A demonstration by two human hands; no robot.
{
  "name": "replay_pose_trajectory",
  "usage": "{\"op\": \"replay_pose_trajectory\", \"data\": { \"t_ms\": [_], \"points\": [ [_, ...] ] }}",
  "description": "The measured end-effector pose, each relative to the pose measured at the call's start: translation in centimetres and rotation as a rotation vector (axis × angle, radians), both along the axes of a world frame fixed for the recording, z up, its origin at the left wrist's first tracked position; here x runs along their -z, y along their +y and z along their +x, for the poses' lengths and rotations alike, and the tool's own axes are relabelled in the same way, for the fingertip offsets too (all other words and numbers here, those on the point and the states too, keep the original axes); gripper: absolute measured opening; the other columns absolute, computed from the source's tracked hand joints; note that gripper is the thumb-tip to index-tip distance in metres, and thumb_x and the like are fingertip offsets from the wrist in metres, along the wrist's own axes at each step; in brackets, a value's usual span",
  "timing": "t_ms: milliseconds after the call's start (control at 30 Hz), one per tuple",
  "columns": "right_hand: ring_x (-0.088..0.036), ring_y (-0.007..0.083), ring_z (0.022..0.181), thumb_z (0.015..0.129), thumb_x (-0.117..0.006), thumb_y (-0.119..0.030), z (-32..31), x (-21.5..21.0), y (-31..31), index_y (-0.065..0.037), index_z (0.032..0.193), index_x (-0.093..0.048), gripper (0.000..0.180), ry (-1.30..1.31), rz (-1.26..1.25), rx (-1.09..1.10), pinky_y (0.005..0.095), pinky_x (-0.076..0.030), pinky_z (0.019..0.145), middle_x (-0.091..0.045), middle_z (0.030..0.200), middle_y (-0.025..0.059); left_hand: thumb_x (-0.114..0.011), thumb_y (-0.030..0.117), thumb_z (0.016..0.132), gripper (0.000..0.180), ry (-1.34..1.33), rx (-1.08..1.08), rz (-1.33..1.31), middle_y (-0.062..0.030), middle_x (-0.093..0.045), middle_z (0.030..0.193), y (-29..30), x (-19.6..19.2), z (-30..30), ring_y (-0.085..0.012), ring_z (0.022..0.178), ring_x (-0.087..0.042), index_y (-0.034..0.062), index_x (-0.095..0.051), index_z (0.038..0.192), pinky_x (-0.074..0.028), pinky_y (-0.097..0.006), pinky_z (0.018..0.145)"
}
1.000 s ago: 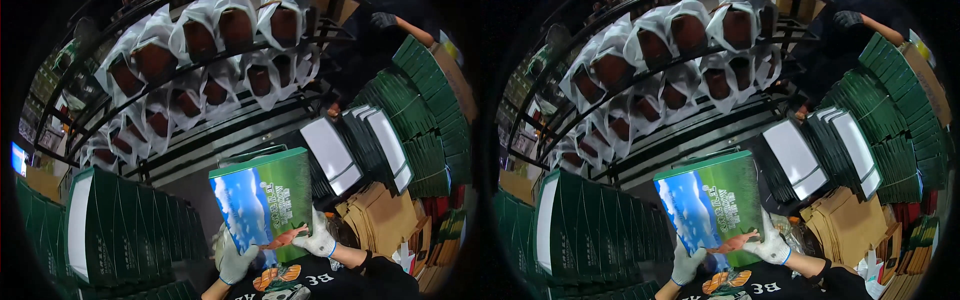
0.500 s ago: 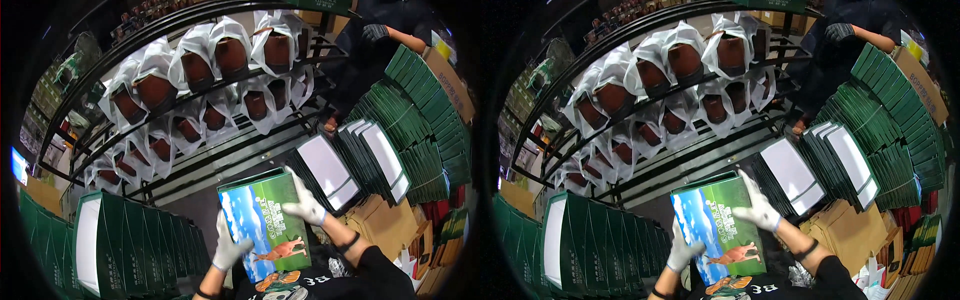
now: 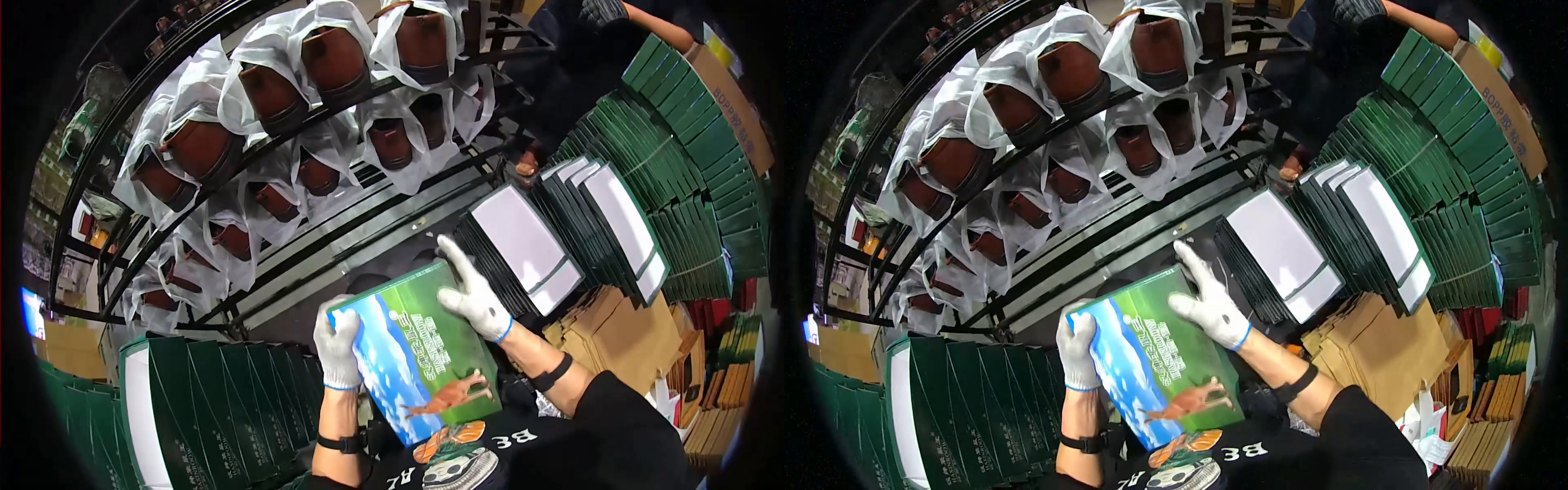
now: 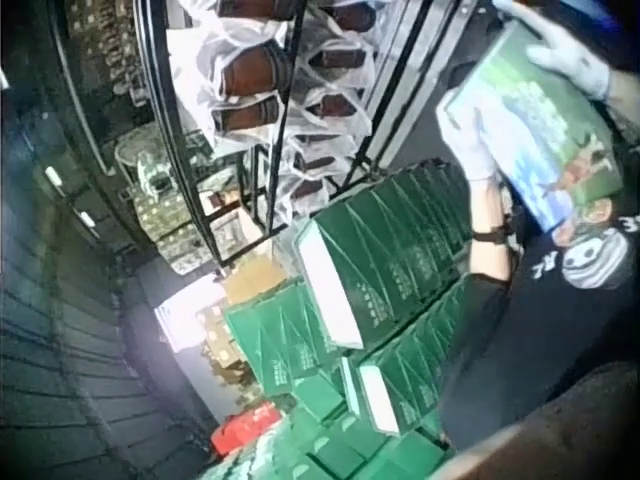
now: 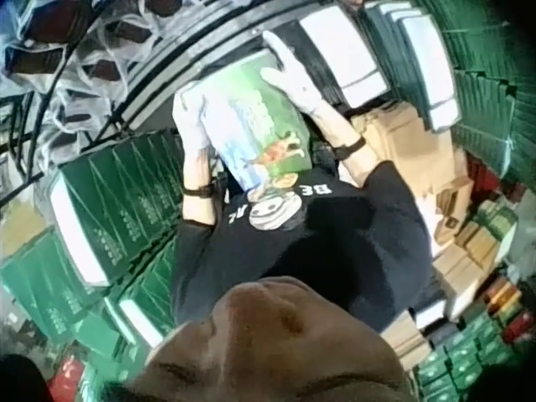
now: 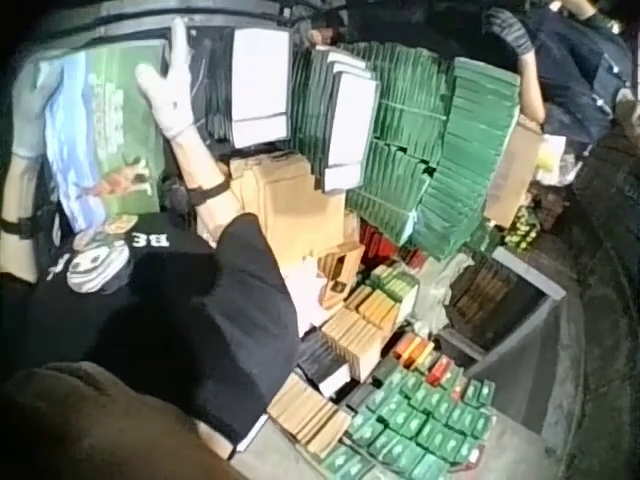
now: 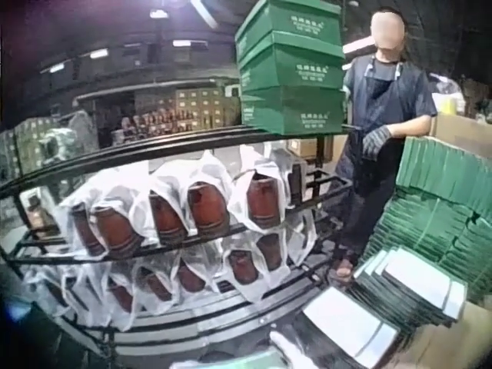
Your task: Packaging finished shoes into individual boxes and stacking them for shipping.
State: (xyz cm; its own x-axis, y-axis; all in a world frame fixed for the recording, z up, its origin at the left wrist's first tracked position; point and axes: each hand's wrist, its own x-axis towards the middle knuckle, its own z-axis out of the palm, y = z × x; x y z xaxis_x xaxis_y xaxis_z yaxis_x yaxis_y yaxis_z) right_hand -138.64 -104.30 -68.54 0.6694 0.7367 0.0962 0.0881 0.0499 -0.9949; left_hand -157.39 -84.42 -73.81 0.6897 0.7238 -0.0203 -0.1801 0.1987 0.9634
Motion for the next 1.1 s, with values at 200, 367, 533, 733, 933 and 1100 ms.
{"op": "replay_pose_trajectory", "data": {
  "t_ms": [200, 367, 533, 733, 933, 1100],
  "points": [
    [-0.049, 0.0193, 0.147, 0.089, -0.083, -0.011, -6.6, 0.2, -9.7, 0.002, 0.174, -0.019, 0.107, 0.403, -0.247, -0.141, 0.0353, -0.038, 0.125, -0.053, 0.163, 0.0147, -0.071, 0.017, 0.097, 0.068, 0.067, -0.043, -0.004, -0.0147, -0.066, 0.133, -3.0, -1.4, -0.9, -0.0228, 0.119, -0.065, -0.0025, -0.046, 0.157, -0.054, -0.039, 0.103],
    [-0.059, 0.0127, 0.128, 0.091, -0.082, -0.016, -7.2, -0.7, -14.0, 0.001, 0.172, -0.031, 0.097, 0.365, -0.198, -0.040, 0.0308, -0.051, 0.109, -0.062, 0.150, 0.0074, -0.077, 0.010, 0.091, 0.086, -0.030, 0.156, -0.148, -0.0173, -0.053, 0.159, -13.5, 0.2, -8.5, -0.0295, 0.138, -0.059, -0.0002, -0.035, 0.166, -0.050, -0.042, 0.113],
    [-0.063, 0.0069, 0.107, 0.090, -0.079, -0.021, -4.5, -12.5, -14.5, 0.004, 0.170, -0.033, 0.096, 0.079, 0.132, 0.110, 0.0281, -0.056, 0.089, -0.069, 0.136, 0.0072, -0.075, 0.019, 0.101, 0.082, 0.087, 0.219, -0.149, -0.0179, -0.052, 0.161, -13.2, -14.8, -3.0, -0.0259, 0.137, -0.059, -0.0010, -0.033, 0.169, -0.055, -0.038, 0.107],
    [-0.072, 0.0189, 0.092, 0.098, -0.069, -0.010, 12.1, -43.4, -13.3, 0.003, 0.143, -0.061, 0.047, -0.322, 0.701, 0.081, 0.0393, -0.062, 0.082, -0.073, 0.113, 0.0061, -0.074, 0.005, 0.093, 0.102, -0.324, 0.131, 0.809, -0.0205, -0.046, 0.165, -5.9, -42.1, 7.9, -0.0310, 0.147, -0.053, 0.0035, -0.013, 0.175, -0.046, -0.043, 0.120],
    [-0.067, 0.0137, 0.096, 0.108, -0.057, -0.055, 20.9, -85.0, 0.5, -0.010, 0.119, -0.073, 0.049, -0.809, 0.672, 0.000, 0.0399, -0.055, 0.086, -0.073, 0.106, 0.0038, -0.060, 0.033, 0.110, 0.054, -0.862, 0.117, 0.746, -0.0141, -0.059, 0.150, 0.6, -84.0, 19.8, -0.0288, 0.135, -0.061, 0.0124, -0.046, 0.158, -0.052, -0.044, 0.111],
    [-0.066, 0.0278, 0.107, 0.102, -0.058, -0.066, 29.9, -85.0, 8.4, -0.009, 0.137, -0.072, 0.068, -0.879, 0.409, 0.732, 0.0518, -0.051, 0.092, -0.073, 0.114, 0.0125, -0.062, 0.052, 0.108, 0.073, -0.418, -0.059, 1.040, -0.0172, -0.037, 0.173, 5.4, -85.7, 27.7, -0.0365, 0.155, -0.040, 0.0222, -0.033, 0.168, -0.043, -0.055, 0.120]
  ]
}}
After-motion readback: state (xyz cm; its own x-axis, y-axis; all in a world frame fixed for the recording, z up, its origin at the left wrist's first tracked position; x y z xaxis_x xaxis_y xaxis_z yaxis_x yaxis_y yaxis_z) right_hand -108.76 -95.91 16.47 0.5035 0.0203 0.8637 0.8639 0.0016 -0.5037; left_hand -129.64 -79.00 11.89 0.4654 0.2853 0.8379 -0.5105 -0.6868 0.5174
